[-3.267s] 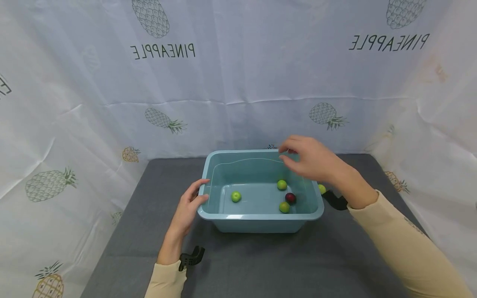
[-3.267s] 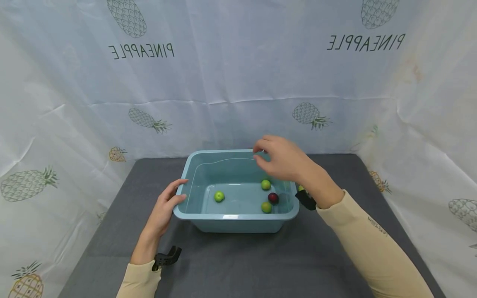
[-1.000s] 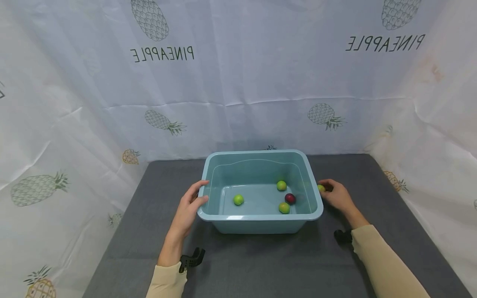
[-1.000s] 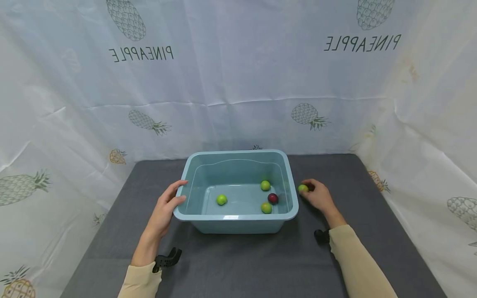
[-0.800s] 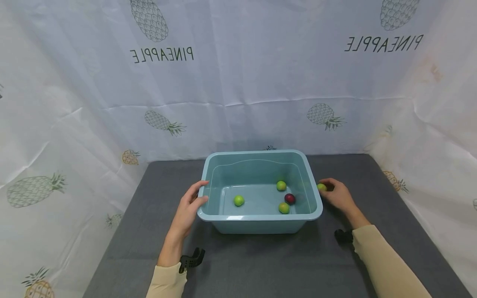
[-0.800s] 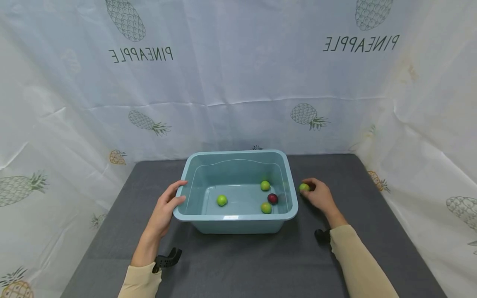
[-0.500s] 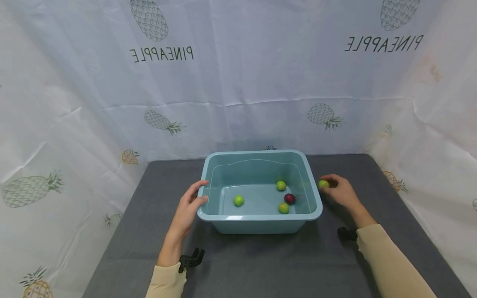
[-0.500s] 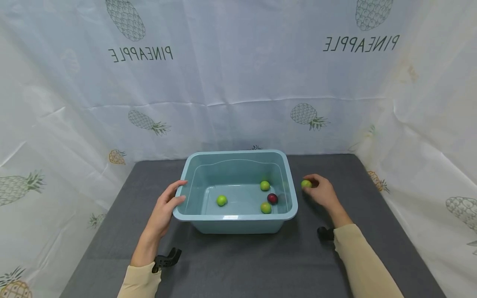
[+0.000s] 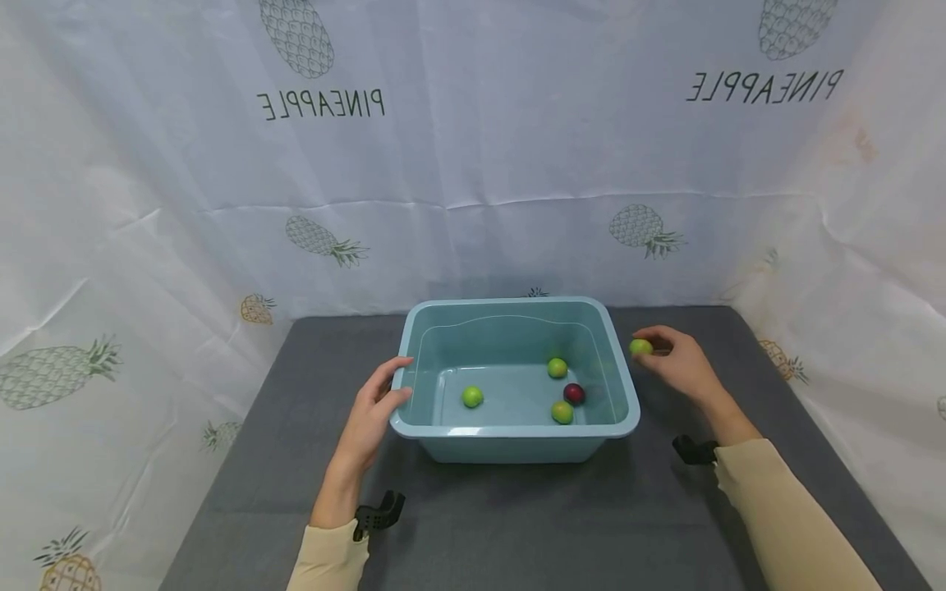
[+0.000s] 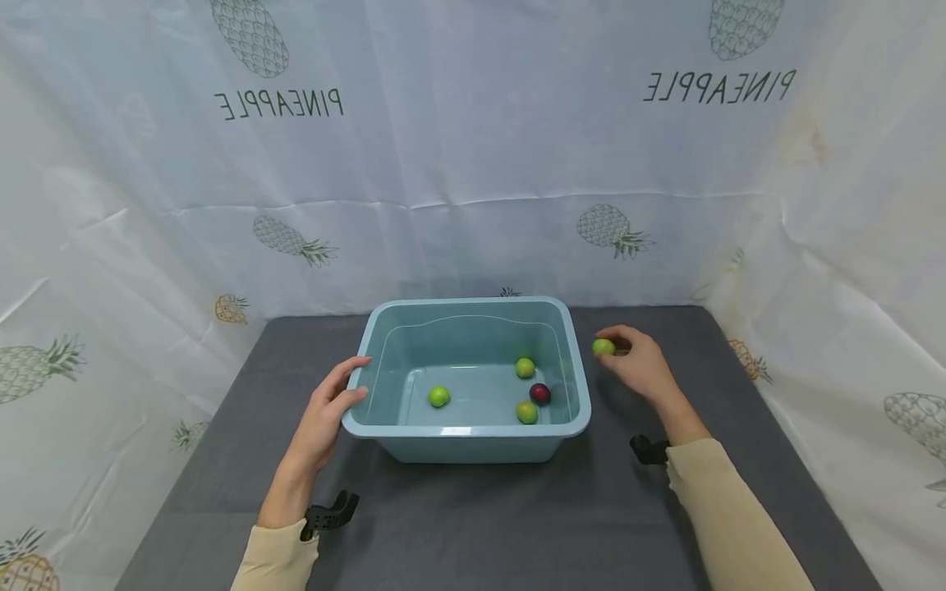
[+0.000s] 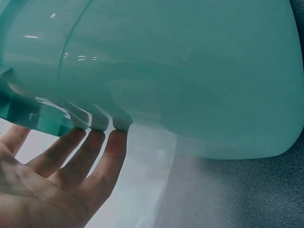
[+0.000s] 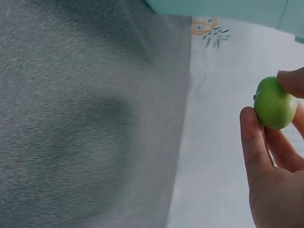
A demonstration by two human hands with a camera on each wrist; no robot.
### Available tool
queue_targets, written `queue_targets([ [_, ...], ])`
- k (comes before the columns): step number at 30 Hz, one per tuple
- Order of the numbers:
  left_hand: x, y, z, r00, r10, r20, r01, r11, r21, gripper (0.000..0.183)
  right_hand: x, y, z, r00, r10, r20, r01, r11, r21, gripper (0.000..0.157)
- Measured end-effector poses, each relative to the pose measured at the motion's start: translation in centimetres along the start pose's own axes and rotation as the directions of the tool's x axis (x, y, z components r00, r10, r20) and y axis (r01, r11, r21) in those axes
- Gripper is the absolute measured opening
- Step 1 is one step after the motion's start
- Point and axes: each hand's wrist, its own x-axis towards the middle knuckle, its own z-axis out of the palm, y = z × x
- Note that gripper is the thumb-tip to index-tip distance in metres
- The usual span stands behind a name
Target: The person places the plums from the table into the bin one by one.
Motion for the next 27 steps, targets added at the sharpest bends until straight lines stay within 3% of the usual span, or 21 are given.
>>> queue_targets([
  [27,0.0,-0.1,0.0,1.000,0.006,0.008,-0.006,1.000,-0.025,0.042,-2.5,-6.0,-1.3,0.984,-0.171,-0.042,0.166,0.981,-0.096,0.034],
])
